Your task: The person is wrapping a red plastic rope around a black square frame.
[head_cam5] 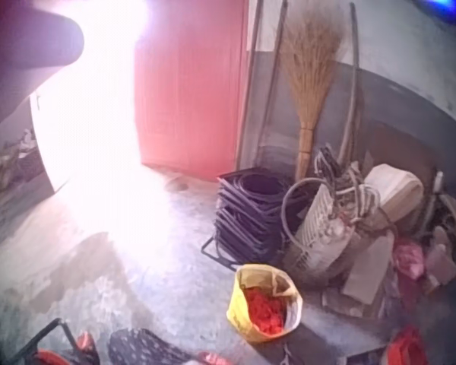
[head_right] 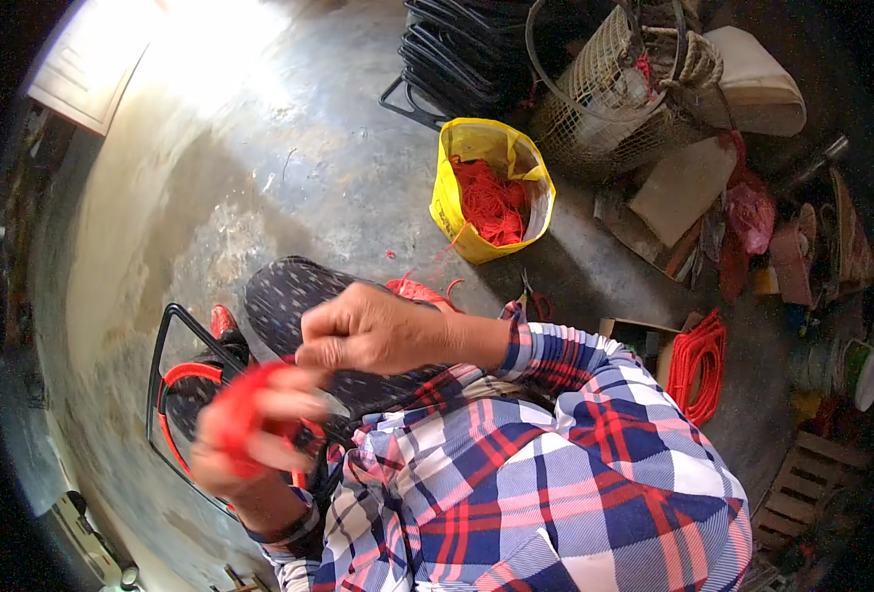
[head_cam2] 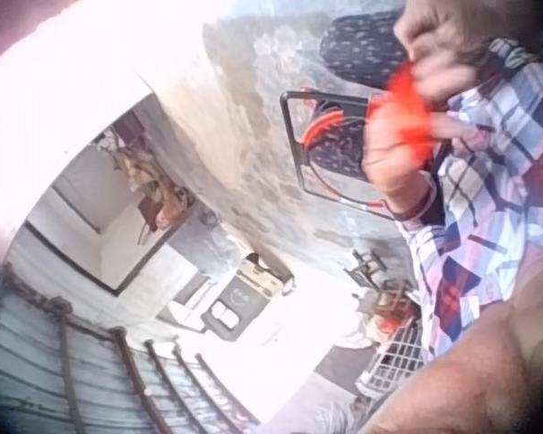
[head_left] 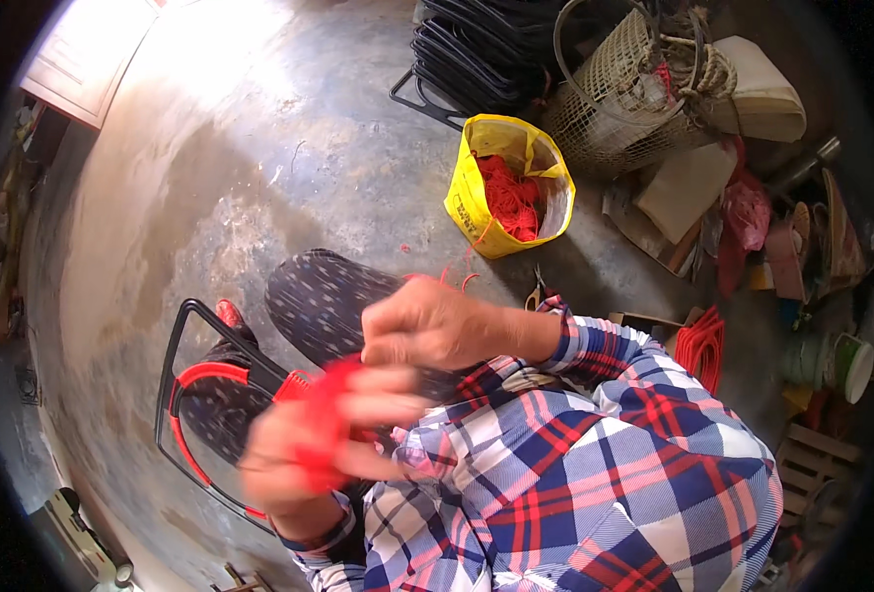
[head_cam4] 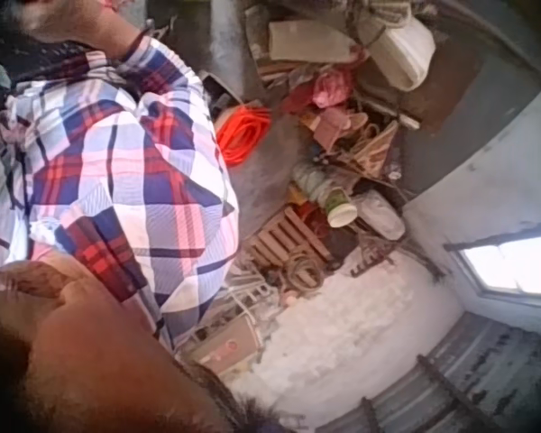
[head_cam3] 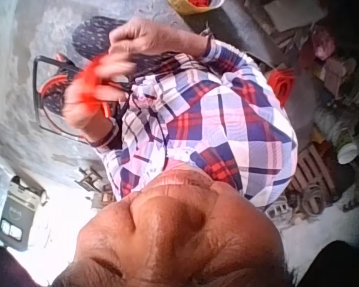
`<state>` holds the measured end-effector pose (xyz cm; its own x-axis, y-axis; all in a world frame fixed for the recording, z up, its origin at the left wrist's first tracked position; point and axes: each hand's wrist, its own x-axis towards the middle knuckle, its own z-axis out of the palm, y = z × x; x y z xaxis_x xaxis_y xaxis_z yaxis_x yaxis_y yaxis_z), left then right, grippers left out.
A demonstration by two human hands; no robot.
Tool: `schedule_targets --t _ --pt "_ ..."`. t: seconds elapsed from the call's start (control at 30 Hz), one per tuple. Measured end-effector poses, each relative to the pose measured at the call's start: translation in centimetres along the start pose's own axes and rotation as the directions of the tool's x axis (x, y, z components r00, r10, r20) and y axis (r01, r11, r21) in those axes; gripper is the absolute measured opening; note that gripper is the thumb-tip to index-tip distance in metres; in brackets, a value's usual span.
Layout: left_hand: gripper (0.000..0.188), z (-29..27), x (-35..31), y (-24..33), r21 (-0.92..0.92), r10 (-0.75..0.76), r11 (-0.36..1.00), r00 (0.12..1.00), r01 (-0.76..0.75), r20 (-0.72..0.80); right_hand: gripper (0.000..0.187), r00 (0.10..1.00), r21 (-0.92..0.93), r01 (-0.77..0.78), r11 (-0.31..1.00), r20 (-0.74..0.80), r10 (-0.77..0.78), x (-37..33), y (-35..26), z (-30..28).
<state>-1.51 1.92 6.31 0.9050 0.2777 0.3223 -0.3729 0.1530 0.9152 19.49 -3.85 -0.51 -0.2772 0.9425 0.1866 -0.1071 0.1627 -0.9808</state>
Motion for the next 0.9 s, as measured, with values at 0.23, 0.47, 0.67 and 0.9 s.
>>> schedule_targets --t 0.23,0.47,0.67,0.9 --pt "0.033 -1.2 0.0 -1.0 0.704 -0.163 0.553 0.886 0.446 -0.433 0.033 0.997 0.017 0.027 0.999 0.073 -0.028 0.2 -2.6 0.0" --pt "0.039 -0.2 -0.9 -0.4 0.109 0.078 0.993 0.93 -0.041 -0.361 0.034 0.996 -0.002 -0.041 0.999 0.08 0.041 -0.3 0.5 0.8" --pt "0.033 -1.0 -0.7 -1.2 0.747 -0.183 0.499 0.896 0.439 -0.405 0.03 0.995 -0.012 0.052 0.999 0.081 -0.05 0.3 -2.8 -0.3" --pt "0.047 -1.0 -0.6 -0.6 -0.013 0.173 0.982 0.911 -0.191 -0.374 0.038 0.996 -0.042 0.011 0.999 0.084 -0.007 0.1 0.3 1.1"
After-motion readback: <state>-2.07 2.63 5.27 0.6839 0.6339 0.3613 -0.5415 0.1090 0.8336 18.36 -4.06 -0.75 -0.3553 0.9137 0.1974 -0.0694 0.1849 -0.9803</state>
